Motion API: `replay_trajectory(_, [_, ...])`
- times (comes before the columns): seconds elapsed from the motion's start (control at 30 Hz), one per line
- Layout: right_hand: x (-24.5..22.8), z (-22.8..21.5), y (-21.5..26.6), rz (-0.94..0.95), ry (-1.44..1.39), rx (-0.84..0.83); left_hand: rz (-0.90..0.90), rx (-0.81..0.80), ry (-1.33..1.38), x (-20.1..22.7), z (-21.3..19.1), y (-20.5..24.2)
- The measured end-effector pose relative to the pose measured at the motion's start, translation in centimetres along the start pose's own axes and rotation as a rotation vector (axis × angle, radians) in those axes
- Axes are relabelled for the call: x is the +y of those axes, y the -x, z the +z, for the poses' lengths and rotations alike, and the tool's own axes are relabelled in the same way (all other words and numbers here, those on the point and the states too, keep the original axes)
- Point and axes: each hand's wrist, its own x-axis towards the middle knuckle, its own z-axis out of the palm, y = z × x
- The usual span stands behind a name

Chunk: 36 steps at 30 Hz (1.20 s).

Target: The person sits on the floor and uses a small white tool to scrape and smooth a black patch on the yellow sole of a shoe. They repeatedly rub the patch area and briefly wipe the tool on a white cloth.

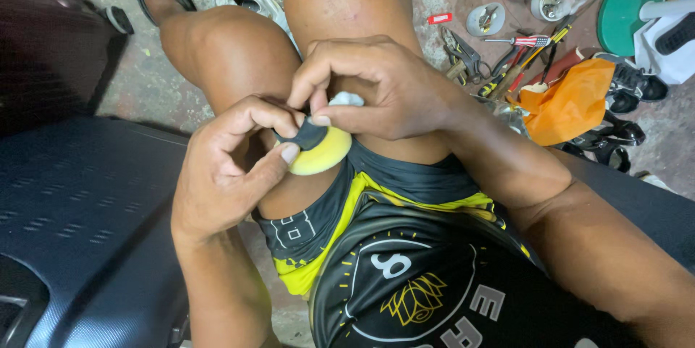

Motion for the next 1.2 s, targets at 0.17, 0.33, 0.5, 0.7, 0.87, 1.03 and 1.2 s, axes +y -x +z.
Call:
replay_trajectory(0.17, [0.1,-0.8,1.3,0.052,-0.178,-0.038,0.025,-0.054,0.068,-0.2,0.1,-0.5])
replay_trajectory(0.33, [-0.5,-1.2,2.8,0.061,-0.236,-0.002,0.039,-0.109,0.094,-0.3,0.4,-1.5])
replay_trajectory(0.5, [-1.2,-1.8,4.4,-0.006,-0.257,0.107,0.089,-0.166,0.292,-1.1,1.7,-3.1])
replay_trajectory(0.7, [-1.7,-3.2,5.9,-0.055,-0.083,0.183,0.168,-0.177,0.326,-2.0,2.4,-4.2])
replay_trajectory(0.87, [-2.2,-4.3,5.9,-0.148,0.282,0.109,0.198,-0.193,0.226,-2.0,2.4,-5.1])
replay_trajectory(1.03, [-2.4,-3.8,5.9,-0.142,0.486,0.169,0.204,-0.204,0.227,-2.0,2.7,-5.9])
replay_trajectory(1.2, [-2.3,-3.8,6.2,-0.166,0.405,0.188,0.214,-0.226,0.253,-1.9,2.8,-6.2])
